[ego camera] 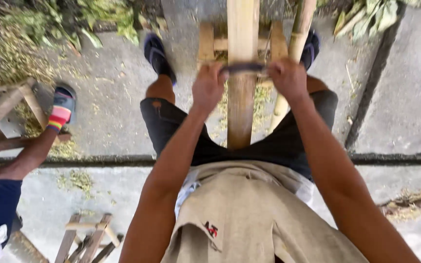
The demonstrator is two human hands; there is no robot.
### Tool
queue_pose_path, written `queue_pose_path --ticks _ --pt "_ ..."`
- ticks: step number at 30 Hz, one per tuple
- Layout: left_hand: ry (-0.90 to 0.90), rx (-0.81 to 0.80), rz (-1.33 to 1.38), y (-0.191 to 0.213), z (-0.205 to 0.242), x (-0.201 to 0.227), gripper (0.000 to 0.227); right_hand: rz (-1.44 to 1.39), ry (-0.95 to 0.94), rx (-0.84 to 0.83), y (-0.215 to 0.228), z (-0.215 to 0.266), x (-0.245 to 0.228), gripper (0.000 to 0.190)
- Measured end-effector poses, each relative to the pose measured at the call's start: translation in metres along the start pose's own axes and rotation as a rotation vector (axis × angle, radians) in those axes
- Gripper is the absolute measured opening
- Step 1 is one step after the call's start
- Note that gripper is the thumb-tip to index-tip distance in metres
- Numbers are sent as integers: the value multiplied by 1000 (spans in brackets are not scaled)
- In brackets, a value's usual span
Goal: Using a curved blade to shave and smooth a bamboo pole held in a wooden frame.
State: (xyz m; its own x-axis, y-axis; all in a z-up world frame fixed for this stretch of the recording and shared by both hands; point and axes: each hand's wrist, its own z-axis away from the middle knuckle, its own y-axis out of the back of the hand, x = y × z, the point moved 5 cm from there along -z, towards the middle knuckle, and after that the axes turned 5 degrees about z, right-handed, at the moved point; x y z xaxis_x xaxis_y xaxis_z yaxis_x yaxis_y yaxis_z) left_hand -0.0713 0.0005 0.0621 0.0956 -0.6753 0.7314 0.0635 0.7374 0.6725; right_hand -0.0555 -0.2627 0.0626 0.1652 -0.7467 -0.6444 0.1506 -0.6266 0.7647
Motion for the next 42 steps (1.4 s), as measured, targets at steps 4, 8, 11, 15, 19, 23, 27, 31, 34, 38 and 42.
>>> queue_pose_path --ticks 4,8,11,15,19,23,27,31,34,38,42 --pt "139 -153 10 -7 19 0 34 83 -187 -219 -8 1 2 9" --pt "141 -83 -39 3 -23 19 24 -78 -170 -83 -1 -36 -1 13" --pt "136 -84 -38 -2 0 16 24 139 -223 -215 -23 -2 23 15" --pt "135 -117 -54 -13 3 10 23 31 62 -37 -14 3 16 8" --pt "81 -64 -104 -5 -8 27 25 -106 -231 -154 -15 -5 32 11" --pt "59 -98 -49 -10 18 10 29 -50 -5 -45 -3 32 12 23" --pt "122 -332 -45 1 -4 12 25 -165 -142 -143 -3 6 24 13" --pt "128 -424 74 -1 -10 6 28 -25 -186 -166 -13 12 35 17" --pt "262 -601 151 -2 -21 -1 24 164 -243 -25 5 37 8 29" --pt "170 -159 201 5 -6 -30 24 265 -405 49 47 96 -18 59" --pt "-91 -448 268 -11 1 -30 25 424 -573 -47 74 160 50 56"
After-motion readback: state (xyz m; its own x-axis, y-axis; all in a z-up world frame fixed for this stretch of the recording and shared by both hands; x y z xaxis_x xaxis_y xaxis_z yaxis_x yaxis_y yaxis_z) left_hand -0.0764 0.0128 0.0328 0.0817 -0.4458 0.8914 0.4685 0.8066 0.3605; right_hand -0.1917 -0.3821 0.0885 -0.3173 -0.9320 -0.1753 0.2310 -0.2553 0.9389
